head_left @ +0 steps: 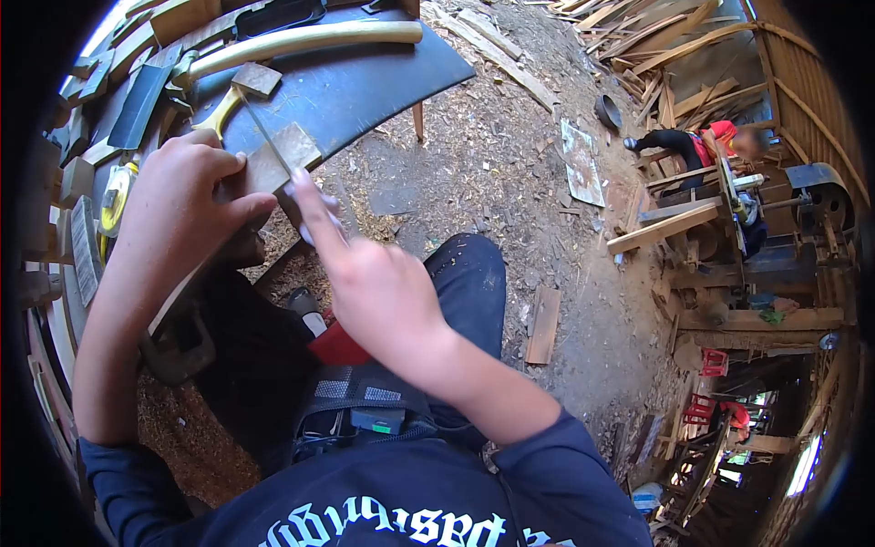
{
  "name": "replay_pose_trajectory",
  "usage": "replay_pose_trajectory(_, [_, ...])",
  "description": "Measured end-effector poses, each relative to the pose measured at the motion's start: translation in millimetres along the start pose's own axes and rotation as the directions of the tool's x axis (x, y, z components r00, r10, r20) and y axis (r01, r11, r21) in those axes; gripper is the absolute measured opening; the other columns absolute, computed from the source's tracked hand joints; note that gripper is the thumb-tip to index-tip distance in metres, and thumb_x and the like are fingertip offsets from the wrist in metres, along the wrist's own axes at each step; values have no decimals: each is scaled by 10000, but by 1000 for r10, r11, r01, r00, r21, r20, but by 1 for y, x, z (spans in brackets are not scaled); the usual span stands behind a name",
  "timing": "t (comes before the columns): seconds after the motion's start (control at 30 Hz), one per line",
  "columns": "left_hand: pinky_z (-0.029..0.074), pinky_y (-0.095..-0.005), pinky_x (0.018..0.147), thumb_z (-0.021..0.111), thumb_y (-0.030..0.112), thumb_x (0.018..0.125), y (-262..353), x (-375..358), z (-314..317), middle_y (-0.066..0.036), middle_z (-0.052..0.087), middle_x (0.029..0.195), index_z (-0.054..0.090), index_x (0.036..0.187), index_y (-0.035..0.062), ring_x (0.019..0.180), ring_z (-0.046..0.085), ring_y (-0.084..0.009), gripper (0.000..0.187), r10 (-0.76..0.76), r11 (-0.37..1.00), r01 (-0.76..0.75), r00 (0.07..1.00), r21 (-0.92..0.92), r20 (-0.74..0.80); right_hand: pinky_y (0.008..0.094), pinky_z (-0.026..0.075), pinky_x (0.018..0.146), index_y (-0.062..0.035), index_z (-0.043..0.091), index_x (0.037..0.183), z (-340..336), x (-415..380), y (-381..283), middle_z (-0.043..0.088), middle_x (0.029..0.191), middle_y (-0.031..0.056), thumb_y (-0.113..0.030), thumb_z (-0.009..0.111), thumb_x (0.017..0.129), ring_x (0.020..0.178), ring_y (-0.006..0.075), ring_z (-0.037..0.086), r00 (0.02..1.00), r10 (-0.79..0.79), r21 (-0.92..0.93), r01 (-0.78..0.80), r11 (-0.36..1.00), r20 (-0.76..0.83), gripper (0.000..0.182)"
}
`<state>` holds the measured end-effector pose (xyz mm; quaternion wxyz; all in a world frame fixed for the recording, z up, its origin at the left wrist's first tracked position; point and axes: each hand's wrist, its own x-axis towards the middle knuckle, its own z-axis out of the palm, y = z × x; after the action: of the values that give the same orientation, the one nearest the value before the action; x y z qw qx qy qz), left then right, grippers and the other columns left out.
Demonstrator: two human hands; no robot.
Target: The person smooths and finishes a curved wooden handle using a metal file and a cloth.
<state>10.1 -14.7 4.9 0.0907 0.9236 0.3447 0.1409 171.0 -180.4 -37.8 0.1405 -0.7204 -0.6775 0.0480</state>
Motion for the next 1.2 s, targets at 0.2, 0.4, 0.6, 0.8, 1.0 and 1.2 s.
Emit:
replay_pose_trajectory(0.2, [513,-421,699,933,291,687,1,-2,0,-145,663,827,804,986,-14,755,672,-314,446,5,1000,-4,1000,21,-29,484,586,543,-122,193,1691,4,-26,-12,656,656,169,-26,591,875,575,349,707,997,66,38,-67,997,40,913])
replay_pose_trajectory(0.4, [515,-422,697,933,281,687,3,-1,-1,-153,658,835,802,988,-12,755,672,-313,440,-12,1000,12,1000,0,1,506,576,547,-139,213,1687,8,10,-4,670,676,193,-19,586,870,568,373,700,1000,29,23,-29,999,-9,906])
replay_pose_trajectory(0.6, [517,-424,697,933,273,695,-1,-2,1,-152,656,829,795,976,-24,760,673,-316,431,30,999,-29,999,28,-37,452,606,545,-62,193,1678,0,-30,-13,672,674,150,-24,611,857,597,311,728,991,73,20,-75,997,109,922])
replay_pose_trajectory(0.8, [510,-426,690,930,278,702,0,0,2,-158,649,825,796,978,-18,742,661,-317,426,2,1000,-2,1000,-7,3,497,576,540,-118,217,1683,4,6,-1,678,704,195,-3,585,853,566,363,697,1000,8,32,-8,999,6,916])
replay_pose_trajectory(1.0, [515,-424,703,933,283,694,-3,-4,4,-151,655,830,803,995,-6,753,665,-315,438,52,999,-50,996,21,-73,495,565,528,-109,271,1670,-2,-38,-4,658,653,176,-2,575,880,574,357,700,998,44,86,-48,995,51,853])
replay_pose_trajectory(1.2, [517,-420,703,933,280,691,1,-1,1,-147,657,826,798,977,-9,756,669,-317,428,-10,1000,9,1000,-9,-14,500,586,566,-125,211,1682,8,11,-1,669,671,175,-50,574,944,601,369,712,1000,-3,7,3,1000,-3,826])
